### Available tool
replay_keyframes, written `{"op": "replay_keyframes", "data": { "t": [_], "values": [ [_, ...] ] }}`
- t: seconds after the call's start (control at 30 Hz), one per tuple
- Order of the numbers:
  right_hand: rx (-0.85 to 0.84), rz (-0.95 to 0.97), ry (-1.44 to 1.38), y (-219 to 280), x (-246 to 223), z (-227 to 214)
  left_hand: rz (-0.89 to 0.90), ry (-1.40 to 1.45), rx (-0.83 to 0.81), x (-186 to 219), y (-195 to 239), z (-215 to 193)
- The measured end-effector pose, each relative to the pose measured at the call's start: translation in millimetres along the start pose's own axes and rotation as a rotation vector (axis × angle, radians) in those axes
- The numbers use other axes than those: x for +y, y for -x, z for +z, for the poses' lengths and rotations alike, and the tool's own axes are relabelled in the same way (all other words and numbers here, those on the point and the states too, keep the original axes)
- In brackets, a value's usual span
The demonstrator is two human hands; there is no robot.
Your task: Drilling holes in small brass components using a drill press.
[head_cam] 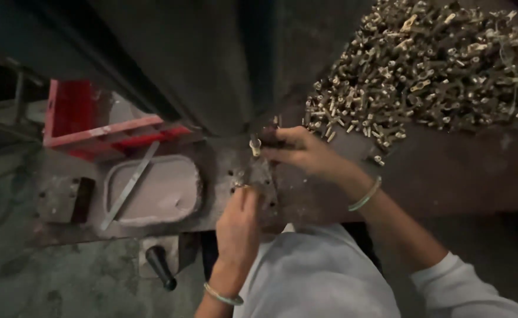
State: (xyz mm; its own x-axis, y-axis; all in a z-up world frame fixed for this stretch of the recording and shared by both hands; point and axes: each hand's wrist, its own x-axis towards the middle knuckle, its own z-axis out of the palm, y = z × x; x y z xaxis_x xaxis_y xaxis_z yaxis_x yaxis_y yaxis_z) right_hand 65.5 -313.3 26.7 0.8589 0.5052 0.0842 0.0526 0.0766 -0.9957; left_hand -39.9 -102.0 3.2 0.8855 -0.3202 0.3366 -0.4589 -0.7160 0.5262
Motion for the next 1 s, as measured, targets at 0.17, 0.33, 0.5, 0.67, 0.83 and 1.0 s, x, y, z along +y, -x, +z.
{"op": "replay_keyframes", "data": {
  "t": [0.17,0.33,0.5,0.67,0.83,1.0],
  "values": [
    [0.138,0.006,-0.031,6.7,11.1,11.8,-0.203,-0.259,-0.109,-12.1,-25.5,52.4],
    [0.3,0.238,0.043,16.3,8.6,32.9,-0.077,-0.413,-0.224,-18.4,-32.0,154.0],
    [0.212,-0.045,-0.12,9.7,7.7,29.5,-0.349,-0.232,-0.284,12.2,-50.7,73.2],
    [0.253,0.051,-0.117,9.8,25.6,25.0,-0.082,-0.287,0.047,-4.2,-56.3,164.6],
    [0.379,-0.036,0.102,13.4,85.6,5.6,-0.099,-0.417,0.14,20.0,-120.7,331.1],
    [0.692,0.476,1.514,18.8,7.3,27.7,0.091,-0.585,0.134,46.4,-136.3,304.5]
  ]
}}
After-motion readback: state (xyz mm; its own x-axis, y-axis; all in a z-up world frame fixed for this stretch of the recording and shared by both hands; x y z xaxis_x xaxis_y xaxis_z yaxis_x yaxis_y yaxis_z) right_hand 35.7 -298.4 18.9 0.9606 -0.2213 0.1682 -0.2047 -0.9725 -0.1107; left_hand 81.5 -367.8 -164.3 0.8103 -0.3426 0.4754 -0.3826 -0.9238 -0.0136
